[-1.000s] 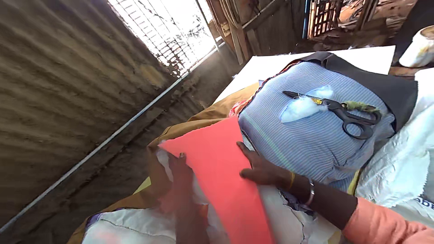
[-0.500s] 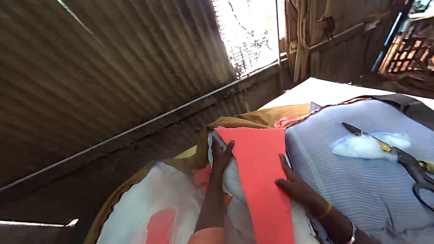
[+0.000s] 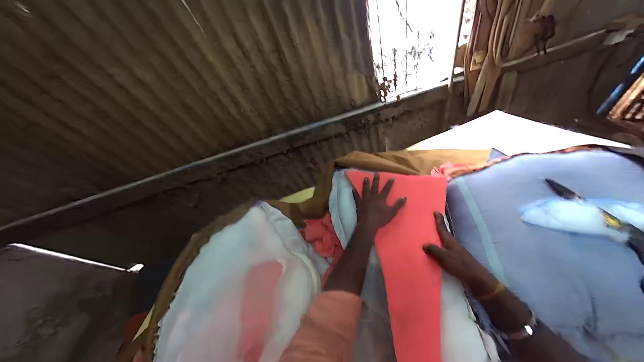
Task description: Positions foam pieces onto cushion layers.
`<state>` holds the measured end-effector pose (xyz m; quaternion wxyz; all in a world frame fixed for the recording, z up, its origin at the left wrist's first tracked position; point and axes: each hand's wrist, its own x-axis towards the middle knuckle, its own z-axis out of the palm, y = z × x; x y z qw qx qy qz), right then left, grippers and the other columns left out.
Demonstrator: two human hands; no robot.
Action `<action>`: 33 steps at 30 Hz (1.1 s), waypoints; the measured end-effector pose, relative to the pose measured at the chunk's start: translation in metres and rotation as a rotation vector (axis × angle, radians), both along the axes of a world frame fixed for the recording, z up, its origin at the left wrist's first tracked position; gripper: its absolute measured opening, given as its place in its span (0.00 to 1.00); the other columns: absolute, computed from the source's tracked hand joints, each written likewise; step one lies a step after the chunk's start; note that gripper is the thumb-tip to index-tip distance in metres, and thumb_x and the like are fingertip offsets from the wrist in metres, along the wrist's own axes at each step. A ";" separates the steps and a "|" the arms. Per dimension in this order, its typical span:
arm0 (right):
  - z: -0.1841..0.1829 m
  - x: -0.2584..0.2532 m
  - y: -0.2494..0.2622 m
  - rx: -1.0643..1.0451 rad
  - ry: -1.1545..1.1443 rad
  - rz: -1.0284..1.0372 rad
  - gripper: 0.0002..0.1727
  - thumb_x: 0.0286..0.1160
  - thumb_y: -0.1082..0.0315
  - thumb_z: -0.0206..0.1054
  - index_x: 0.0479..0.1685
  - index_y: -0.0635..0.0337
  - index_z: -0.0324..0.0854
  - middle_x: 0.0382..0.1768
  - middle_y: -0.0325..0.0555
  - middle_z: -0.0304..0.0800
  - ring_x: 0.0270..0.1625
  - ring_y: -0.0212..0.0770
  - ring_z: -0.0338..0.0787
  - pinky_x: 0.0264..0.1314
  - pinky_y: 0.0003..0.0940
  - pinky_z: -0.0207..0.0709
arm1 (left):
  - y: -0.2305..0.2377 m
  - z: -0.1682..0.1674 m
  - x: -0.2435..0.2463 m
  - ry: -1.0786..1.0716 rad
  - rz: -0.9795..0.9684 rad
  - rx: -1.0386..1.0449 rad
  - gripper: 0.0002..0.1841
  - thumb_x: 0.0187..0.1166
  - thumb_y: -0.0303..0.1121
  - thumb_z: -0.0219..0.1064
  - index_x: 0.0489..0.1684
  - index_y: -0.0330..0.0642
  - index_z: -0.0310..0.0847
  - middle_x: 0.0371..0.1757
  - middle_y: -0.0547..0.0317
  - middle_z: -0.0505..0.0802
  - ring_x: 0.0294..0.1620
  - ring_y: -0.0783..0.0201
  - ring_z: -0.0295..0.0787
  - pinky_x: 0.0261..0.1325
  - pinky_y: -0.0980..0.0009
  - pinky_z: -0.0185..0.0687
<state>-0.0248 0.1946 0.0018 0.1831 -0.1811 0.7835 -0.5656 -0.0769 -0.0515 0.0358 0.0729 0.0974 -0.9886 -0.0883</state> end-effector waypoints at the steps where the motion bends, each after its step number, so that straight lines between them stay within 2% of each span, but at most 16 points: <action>1: 0.003 0.005 0.001 0.012 0.022 0.005 0.54 0.77 0.55 0.68 0.99 0.43 0.31 0.94 0.52 0.50 0.89 0.51 0.66 0.83 0.59 0.68 | 0.000 0.000 0.002 -0.009 -0.005 -0.009 0.42 0.76 0.79 0.41 0.93 0.79 0.54 0.98 0.58 0.51 0.97 0.40 0.34 0.85 0.20 0.26; 4: 0.001 0.005 0.001 0.007 0.076 0.020 0.55 0.78 0.59 0.69 0.98 0.51 0.30 0.95 0.54 0.46 0.92 0.48 0.60 0.89 0.54 0.62 | 0.002 0.003 0.007 -0.047 -0.021 -0.054 0.47 0.71 0.84 0.38 0.95 0.78 0.49 0.98 0.54 0.50 0.97 0.36 0.33 0.82 0.16 0.24; 7: -0.001 0.001 0.000 -0.104 0.051 0.023 0.56 0.74 0.63 0.71 0.98 0.47 0.30 0.93 0.53 0.53 0.86 0.46 0.72 0.81 0.52 0.75 | 0.005 0.009 0.007 -0.078 -0.002 -0.048 0.57 0.57 0.92 0.37 0.96 0.77 0.46 0.98 0.56 0.46 0.97 0.37 0.29 0.80 0.14 0.19; 9: 0.005 0.008 0.001 -0.286 -0.083 0.025 0.59 0.76 0.68 0.69 0.98 0.44 0.22 0.94 0.51 0.48 0.84 0.43 0.74 0.79 0.47 0.78 | 0.008 0.014 0.009 -0.097 0.017 -0.006 0.58 0.56 0.92 0.39 0.95 0.78 0.45 0.99 0.59 0.43 0.97 0.39 0.24 0.78 0.12 0.19; 11: 0.020 0.025 0.006 -0.459 -0.267 -0.043 0.61 0.78 0.69 0.70 0.96 0.37 0.17 0.90 0.54 0.58 0.77 0.48 0.82 0.74 0.48 0.82 | 0.010 0.018 0.010 -0.099 0.038 0.053 0.57 0.57 0.91 0.43 0.95 0.79 0.47 0.99 0.62 0.42 0.97 0.39 0.23 0.76 0.10 0.22; 14: 0.040 0.066 0.028 -0.526 -0.410 -0.106 0.62 0.79 0.64 0.71 0.96 0.30 0.14 0.89 0.57 0.60 0.79 0.54 0.80 0.76 0.53 0.79 | 0.012 0.019 0.005 -0.100 0.051 0.114 0.55 0.59 0.89 0.47 0.95 0.79 0.47 0.99 0.62 0.40 0.97 0.39 0.21 0.74 0.09 0.27; 15: 0.047 0.083 0.035 -0.516 -0.436 -0.104 0.61 0.81 0.63 0.70 0.96 0.30 0.15 0.86 0.57 0.65 0.76 0.52 0.83 0.74 0.51 0.80 | 0.012 0.019 0.003 -0.104 0.054 0.132 0.55 0.59 0.89 0.48 0.95 0.79 0.47 0.99 0.61 0.39 0.97 0.38 0.20 0.75 0.10 0.30; 17: 0.057 0.122 0.042 -0.464 -0.453 -0.095 0.60 0.80 0.62 0.70 0.96 0.32 0.17 0.73 0.55 0.82 0.62 0.48 0.92 0.62 0.46 0.88 | 0.010 0.018 -0.001 -0.108 0.054 0.156 0.56 0.58 0.89 0.51 0.95 0.77 0.49 0.99 0.60 0.39 0.97 0.37 0.20 0.76 0.12 0.36; 18: 0.060 0.141 0.042 -0.427 -0.454 -0.091 0.61 0.78 0.63 0.73 0.96 0.30 0.19 0.73 0.54 0.82 0.58 0.49 0.93 0.57 0.48 0.90 | 0.009 0.017 -0.004 -0.104 0.053 0.167 0.56 0.57 0.89 0.52 0.94 0.76 0.51 0.99 0.60 0.39 0.96 0.36 0.20 0.76 0.13 0.37; 20: 0.053 0.165 0.036 -0.382 -0.417 -0.040 0.68 0.69 0.63 0.79 0.95 0.25 0.18 0.82 0.50 0.71 0.63 0.49 0.91 0.57 0.52 0.91 | 0.007 0.017 -0.010 -0.104 0.055 0.175 0.57 0.56 0.89 0.53 0.94 0.75 0.52 0.99 0.58 0.39 0.96 0.35 0.20 0.77 0.14 0.40; 22: 0.046 0.174 0.030 -0.361 -0.387 -0.033 0.73 0.64 0.64 0.82 0.94 0.20 0.16 0.85 0.49 0.64 0.61 0.49 0.92 0.53 0.51 0.92 | 0.007 0.017 -0.013 -0.119 0.063 0.165 0.58 0.56 0.89 0.53 0.94 0.74 0.52 0.99 0.58 0.40 0.96 0.35 0.21 0.78 0.15 0.42; 24: 0.051 0.171 0.035 -0.352 -0.322 -0.041 0.70 0.65 0.67 0.79 0.95 0.24 0.19 0.80 0.51 0.71 0.56 0.48 0.93 0.48 0.49 0.93 | 0.008 0.018 -0.014 -0.118 0.071 0.173 0.58 0.55 0.89 0.53 0.94 0.75 0.53 0.99 0.59 0.40 0.96 0.36 0.21 0.78 0.16 0.41; 26: 0.062 0.161 0.054 -0.298 -0.224 -0.004 0.63 0.69 0.67 0.74 0.97 0.31 0.25 0.82 0.46 0.72 0.56 0.44 0.93 0.50 0.46 0.93 | 0.010 0.022 -0.013 -0.104 0.074 0.191 0.57 0.56 0.89 0.53 0.94 0.74 0.54 0.99 0.57 0.41 0.96 0.36 0.22 0.80 0.17 0.40; 27: 0.068 0.155 0.066 -0.253 -0.181 0.033 0.58 0.73 0.67 0.71 0.98 0.33 0.28 0.83 0.43 0.72 0.58 0.42 0.93 0.52 0.45 0.93 | 0.013 0.024 -0.012 -0.095 0.075 0.194 0.57 0.57 0.89 0.52 0.94 0.72 0.55 0.99 0.54 0.42 0.96 0.35 0.24 0.81 0.19 0.41; 29: 0.075 0.144 0.086 -0.171 -0.142 0.063 0.50 0.78 0.69 0.67 0.98 0.35 0.40 0.78 0.42 0.80 0.54 0.42 0.95 0.50 0.43 0.94 | 0.019 0.025 -0.009 -0.075 0.080 0.210 0.57 0.57 0.88 0.53 0.94 0.70 0.56 0.98 0.52 0.43 0.96 0.34 0.25 0.82 0.19 0.40; 33: 0.066 0.139 0.090 -0.143 -0.182 0.108 0.48 0.82 0.73 0.64 0.98 0.36 0.41 0.73 0.45 0.84 0.53 0.45 0.95 0.50 0.41 0.94 | 0.023 0.021 -0.008 -0.068 0.101 0.221 0.57 0.56 0.89 0.52 0.94 0.74 0.53 0.99 0.59 0.42 0.97 0.39 0.22 0.82 0.18 0.36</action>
